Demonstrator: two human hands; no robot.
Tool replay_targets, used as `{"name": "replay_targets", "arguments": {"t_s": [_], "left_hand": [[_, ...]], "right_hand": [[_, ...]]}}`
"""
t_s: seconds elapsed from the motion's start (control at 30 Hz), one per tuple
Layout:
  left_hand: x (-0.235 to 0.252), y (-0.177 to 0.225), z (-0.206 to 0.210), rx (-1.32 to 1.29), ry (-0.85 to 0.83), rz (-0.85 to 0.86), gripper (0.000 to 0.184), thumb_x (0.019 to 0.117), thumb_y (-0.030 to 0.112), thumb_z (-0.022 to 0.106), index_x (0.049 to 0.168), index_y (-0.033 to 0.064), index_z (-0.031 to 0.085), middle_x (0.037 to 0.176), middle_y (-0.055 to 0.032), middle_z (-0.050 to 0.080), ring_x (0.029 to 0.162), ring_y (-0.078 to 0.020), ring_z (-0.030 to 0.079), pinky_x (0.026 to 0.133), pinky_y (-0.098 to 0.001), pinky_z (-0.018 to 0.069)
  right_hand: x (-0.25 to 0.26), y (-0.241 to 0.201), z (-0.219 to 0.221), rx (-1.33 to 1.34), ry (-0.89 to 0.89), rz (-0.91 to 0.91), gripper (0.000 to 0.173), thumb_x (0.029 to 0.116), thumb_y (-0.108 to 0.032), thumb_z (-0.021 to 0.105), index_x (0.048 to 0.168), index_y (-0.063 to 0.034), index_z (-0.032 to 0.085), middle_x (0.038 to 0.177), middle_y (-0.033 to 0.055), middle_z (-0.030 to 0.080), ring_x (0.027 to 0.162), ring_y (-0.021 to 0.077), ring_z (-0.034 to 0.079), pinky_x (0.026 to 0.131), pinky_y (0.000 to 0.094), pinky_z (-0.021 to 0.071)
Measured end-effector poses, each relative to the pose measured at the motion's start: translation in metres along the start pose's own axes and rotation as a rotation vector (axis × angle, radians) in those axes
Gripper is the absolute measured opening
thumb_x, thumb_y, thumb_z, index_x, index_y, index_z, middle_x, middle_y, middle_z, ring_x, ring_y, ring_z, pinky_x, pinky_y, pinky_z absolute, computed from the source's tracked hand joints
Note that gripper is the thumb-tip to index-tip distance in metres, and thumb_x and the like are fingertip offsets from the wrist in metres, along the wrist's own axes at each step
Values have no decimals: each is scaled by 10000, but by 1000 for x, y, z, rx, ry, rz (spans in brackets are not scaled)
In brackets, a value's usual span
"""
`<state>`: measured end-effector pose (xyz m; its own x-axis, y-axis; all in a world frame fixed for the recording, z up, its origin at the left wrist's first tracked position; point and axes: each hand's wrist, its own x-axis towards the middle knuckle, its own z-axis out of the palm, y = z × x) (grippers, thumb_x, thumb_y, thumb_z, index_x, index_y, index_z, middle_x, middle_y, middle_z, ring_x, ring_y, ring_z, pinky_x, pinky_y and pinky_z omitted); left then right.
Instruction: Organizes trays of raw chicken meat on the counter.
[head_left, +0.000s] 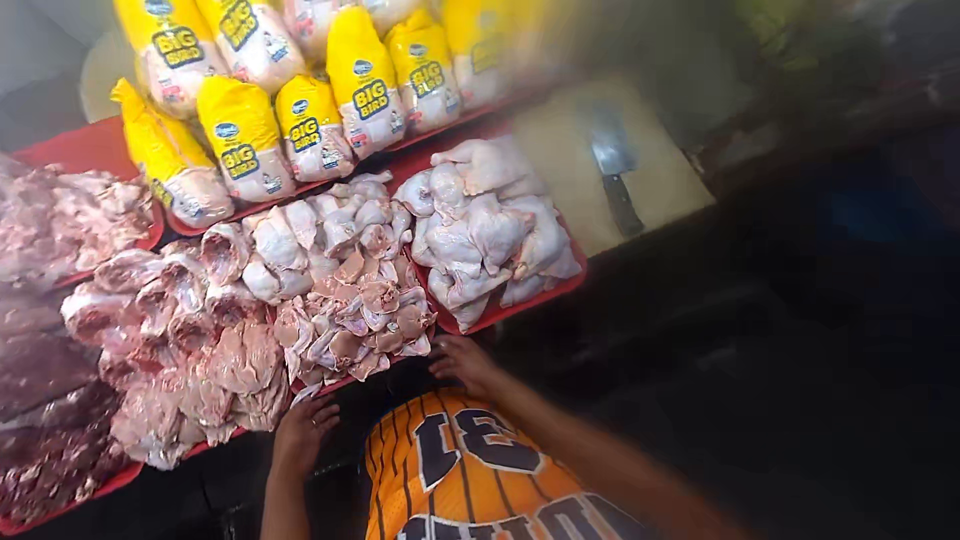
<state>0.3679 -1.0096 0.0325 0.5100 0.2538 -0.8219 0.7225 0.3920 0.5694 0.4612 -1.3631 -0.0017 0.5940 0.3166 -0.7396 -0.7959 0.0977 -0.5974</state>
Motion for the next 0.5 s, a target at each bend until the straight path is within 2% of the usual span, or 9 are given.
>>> {"name": "replay_targets", "arguments": {"t_s": [0.07, 0.13, 0.23, 0.33, 0.43, 0.5], "left_hand": [[7, 3, 0, -205, 31, 59, 354, 1102, 232, 352, 1235, -6, 578, 1052, -191, 727, 872, -313, 740, 750, -481, 628], [9, 3, 2, -243, 18, 66, 326, 1106, 219, 360, 1216, 1, 575, 1037, -174, 723, 875, -303, 736, 766, -479, 626], [15, 1, 6, -208, 57, 72, 287, 1109, 206, 393, 1236, -5, 540, 1011, -188, 712, 840, -311, 738, 741, -479, 633], [19, 0, 16, -121, 120, 127, 271, 1102, 160, 443, 1293, -27, 484, 976, -214, 704, 766, -320, 740, 675, -477, 640], [19, -1, 21, -14, 146, 156, 248, 1106, 167, 440, 1257, -24, 486, 850, -180, 697, 640, -271, 711, 587, -430, 628], [20, 1, 21, 18, 132, 137, 241, 1113, 180, 419, 1236, -14, 491, 819, -165, 694, 608, -243, 691, 562, -398, 611]], "right_hand": [[12, 5, 34, 292, 156, -45, 353, 1121, -209, 415, 1379, 26, 468, 1157, 220, 662, 878, 314, 734, 767, 459, 644], [21, 7, 50, 409, 258, -66, 334, 1116, -222, 445, 1334, 25, 507, 1129, 225, 678, 876, 319, 734, 749, 465, 644], [25, 0, 56, 404, 266, -36, 322, 1115, -230, 438, 1306, 9, 538, 1140, 209, 685, 921, 313, 733, 764, 468, 642], [32, -10, 63, 413, 270, -19, 323, 1117, -217, 372, 1267, 7, 550, 1120, 210, 694, 938, 321, 731, 769, 490, 636], [35, -6, 71, 338, 336, -83, 338, 1120, -217, 371, 1214, 27, 585, 1074, 215, 712, 907, 324, 749, 746, 499, 655], [29, -9, 72, 278, 353, -124, 325, 1115, -200, 384, 1163, 33, 605, 1030, 205, 722, 871, 308, 757, 723, 483, 662]]}}
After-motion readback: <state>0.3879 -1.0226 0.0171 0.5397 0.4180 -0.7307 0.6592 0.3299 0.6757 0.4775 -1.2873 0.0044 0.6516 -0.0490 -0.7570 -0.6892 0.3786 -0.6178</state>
